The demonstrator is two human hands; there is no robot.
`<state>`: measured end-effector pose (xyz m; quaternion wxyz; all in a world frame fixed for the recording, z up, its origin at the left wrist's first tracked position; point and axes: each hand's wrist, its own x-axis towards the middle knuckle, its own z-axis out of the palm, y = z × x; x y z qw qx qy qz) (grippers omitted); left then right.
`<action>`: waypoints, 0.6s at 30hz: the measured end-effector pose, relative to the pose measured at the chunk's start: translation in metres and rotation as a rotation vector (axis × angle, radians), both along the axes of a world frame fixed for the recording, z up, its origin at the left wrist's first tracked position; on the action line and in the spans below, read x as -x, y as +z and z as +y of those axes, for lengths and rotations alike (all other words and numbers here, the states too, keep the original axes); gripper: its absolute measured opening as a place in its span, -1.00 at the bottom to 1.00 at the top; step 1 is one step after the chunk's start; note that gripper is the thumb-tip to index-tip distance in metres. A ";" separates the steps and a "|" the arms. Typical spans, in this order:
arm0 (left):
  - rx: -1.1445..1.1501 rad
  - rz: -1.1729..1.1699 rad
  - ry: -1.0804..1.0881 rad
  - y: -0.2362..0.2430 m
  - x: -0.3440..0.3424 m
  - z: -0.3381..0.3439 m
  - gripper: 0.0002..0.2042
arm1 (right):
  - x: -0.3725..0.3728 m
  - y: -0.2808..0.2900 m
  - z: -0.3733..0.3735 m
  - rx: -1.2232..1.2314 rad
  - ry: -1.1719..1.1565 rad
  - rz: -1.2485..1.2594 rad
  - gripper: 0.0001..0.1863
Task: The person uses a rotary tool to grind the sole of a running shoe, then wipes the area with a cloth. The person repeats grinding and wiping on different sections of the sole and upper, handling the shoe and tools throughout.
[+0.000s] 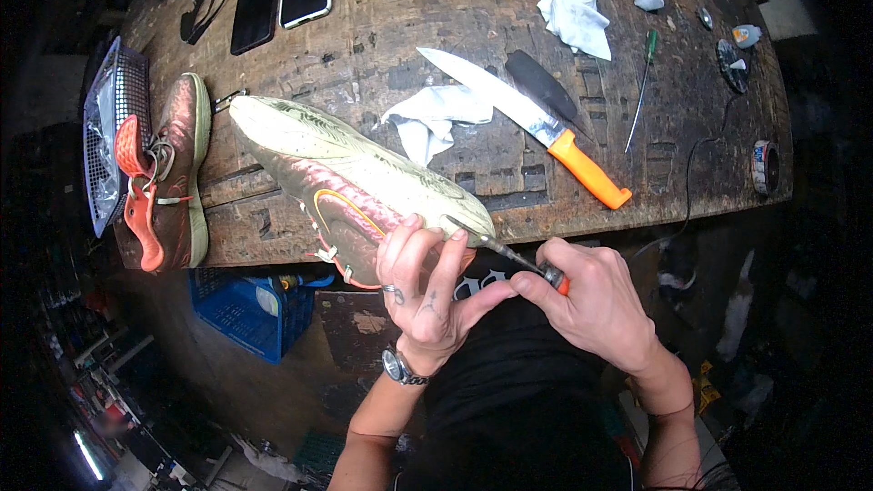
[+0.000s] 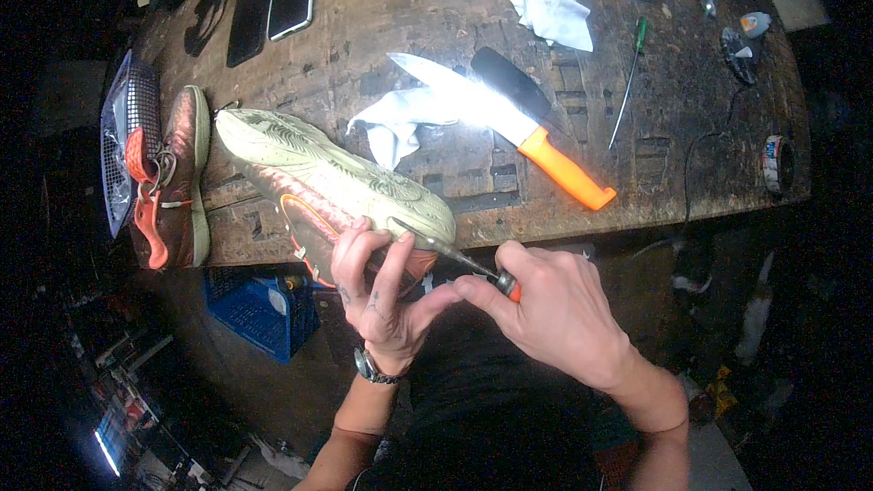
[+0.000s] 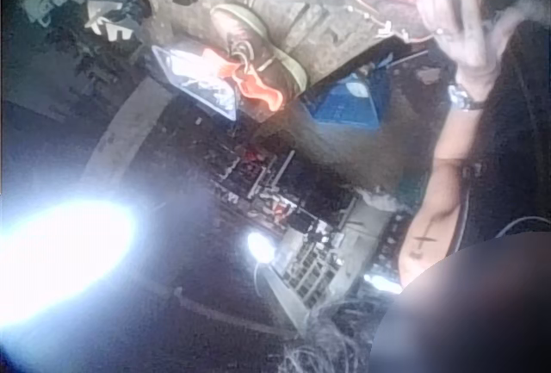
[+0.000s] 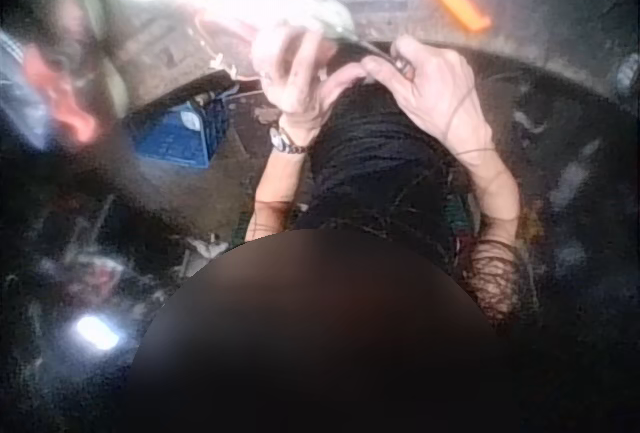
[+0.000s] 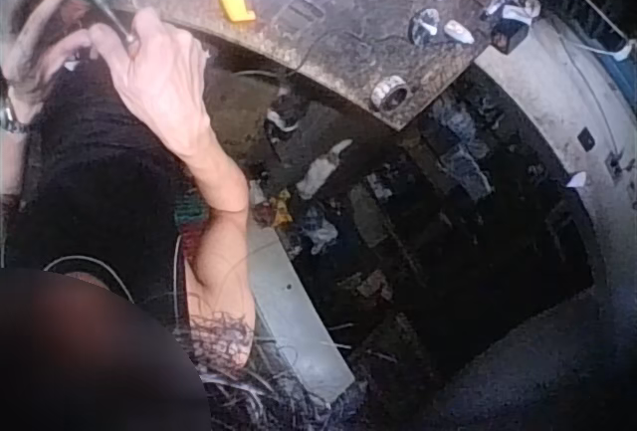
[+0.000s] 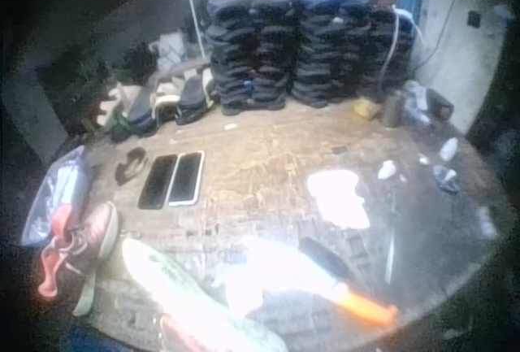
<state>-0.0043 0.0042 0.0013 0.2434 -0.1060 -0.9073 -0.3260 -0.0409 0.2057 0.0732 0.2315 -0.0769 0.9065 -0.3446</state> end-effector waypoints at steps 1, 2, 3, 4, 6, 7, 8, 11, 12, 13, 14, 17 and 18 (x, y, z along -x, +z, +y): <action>0.003 -0.006 -0.001 0.000 0.000 0.000 -0.34 | 0.000 0.000 0.000 0.016 -0.006 0.017 -0.46; 0.003 -0.006 -0.001 0.000 0.000 0.000 -0.34 | 0.000 0.000 -0.001 0.018 -0.008 0.026 -0.46; -0.003 -0.001 0.004 0.000 0.000 0.000 -0.34 | 0.000 -0.001 -0.001 0.005 -0.009 0.027 -0.46; 0.001 -0.003 0.001 0.000 0.000 0.000 -0.34 | 0.000 -0.001 -0.001 0.021 -0.015 0.038 -0.46; -0.004 -0.001 0.009 0.001 0.000 0.000 -0.35 | 0.000 -0.002 -0.002 0.008 -0.022 0.042 -0.46; -0.001 0.000 0.008 0.001 0.000 0.000 -0.35 | 0.000 -0.002 -0.002 0.017 -0.024 0.044 -0.46; 0.001 -0.001 0.011 0.001 0.000 0.001 -0.35 | 0.000 -0.002 -0.002 0.013 -0.022 0.042 -0.46; 0.004 -0.001 0.011 0.001 0.000 0.001 -0.35 | 0.001 -0.001 -0.002 0.013 -0.017 0.031 -0.47; -0.002 0.003 0.016 0.001 0.000 0.001 -0.36 | 0.002 -0.001 -0.001 -0.003 -0.012 0.019 -0.47; 0.002 0.002 0.011 0.001 0.001 0.001 -0.36 | 0.002 0.000 -0.001 0.016 -0.015 0.025 -0.47; -0.001 0.004 0.012 0.001 0.001 0.001 -0.36 | 0.002 0.000 -0.001 0.016 -0.014 0.023 -0.46; 0.001 0.002 0.014 0.001 0.001 0.001 -0.36 | 0.003 0.000 -0.001 0.015 -0.011 0.026 -0.46; -0.001 0.004 0.017 0.001 0.001 0.001 -0.36 | 0.003 0.000 -0.001 -0.003 -0.006 0.021 -0.46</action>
